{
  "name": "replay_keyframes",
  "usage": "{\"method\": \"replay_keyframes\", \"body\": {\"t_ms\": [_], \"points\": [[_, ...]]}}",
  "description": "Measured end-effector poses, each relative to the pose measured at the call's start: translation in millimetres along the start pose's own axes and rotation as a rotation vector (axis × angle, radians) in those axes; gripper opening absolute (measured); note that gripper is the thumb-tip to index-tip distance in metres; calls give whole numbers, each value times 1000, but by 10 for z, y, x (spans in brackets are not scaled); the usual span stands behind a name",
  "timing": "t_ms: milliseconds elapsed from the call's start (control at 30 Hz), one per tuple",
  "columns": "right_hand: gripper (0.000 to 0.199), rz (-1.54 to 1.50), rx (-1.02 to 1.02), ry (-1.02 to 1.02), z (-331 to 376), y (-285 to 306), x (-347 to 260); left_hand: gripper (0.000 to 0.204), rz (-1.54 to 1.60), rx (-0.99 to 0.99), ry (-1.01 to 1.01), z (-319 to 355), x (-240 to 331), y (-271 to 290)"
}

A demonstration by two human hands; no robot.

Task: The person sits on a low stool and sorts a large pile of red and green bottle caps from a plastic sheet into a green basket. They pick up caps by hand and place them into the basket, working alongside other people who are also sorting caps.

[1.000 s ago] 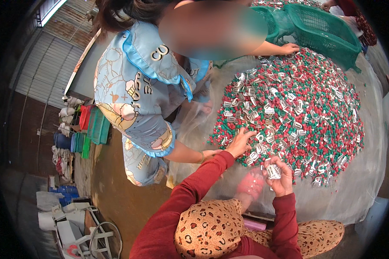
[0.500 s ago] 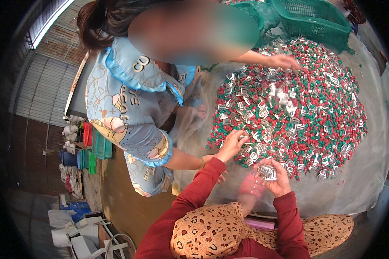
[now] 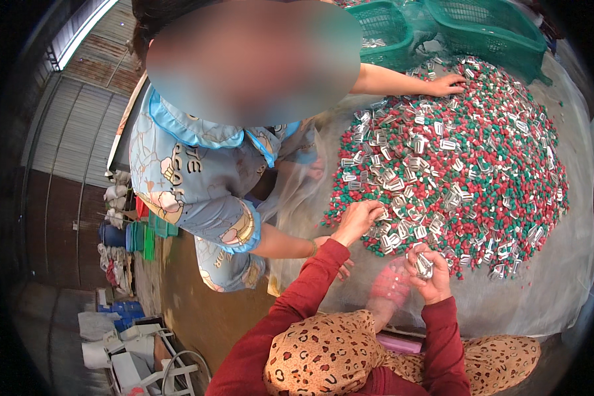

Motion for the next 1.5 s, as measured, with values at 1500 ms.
{"method": "replay_keyframes", "body": {"t_ms": [1500], "points": [[36, 132, 48, 68, 38, -203, -41, 23, -152, 59, -86, -18, 45, 229]]}}
Point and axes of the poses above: each hand's wrist, its own z-axis away from the middle knuckle, its own y-axis out of the back of the hand, x = y × z, the point moved 9 cm from there along -z, towards the middle knuckle, and after that the axes turned 12 degrees about x, right-handed, at the moved point
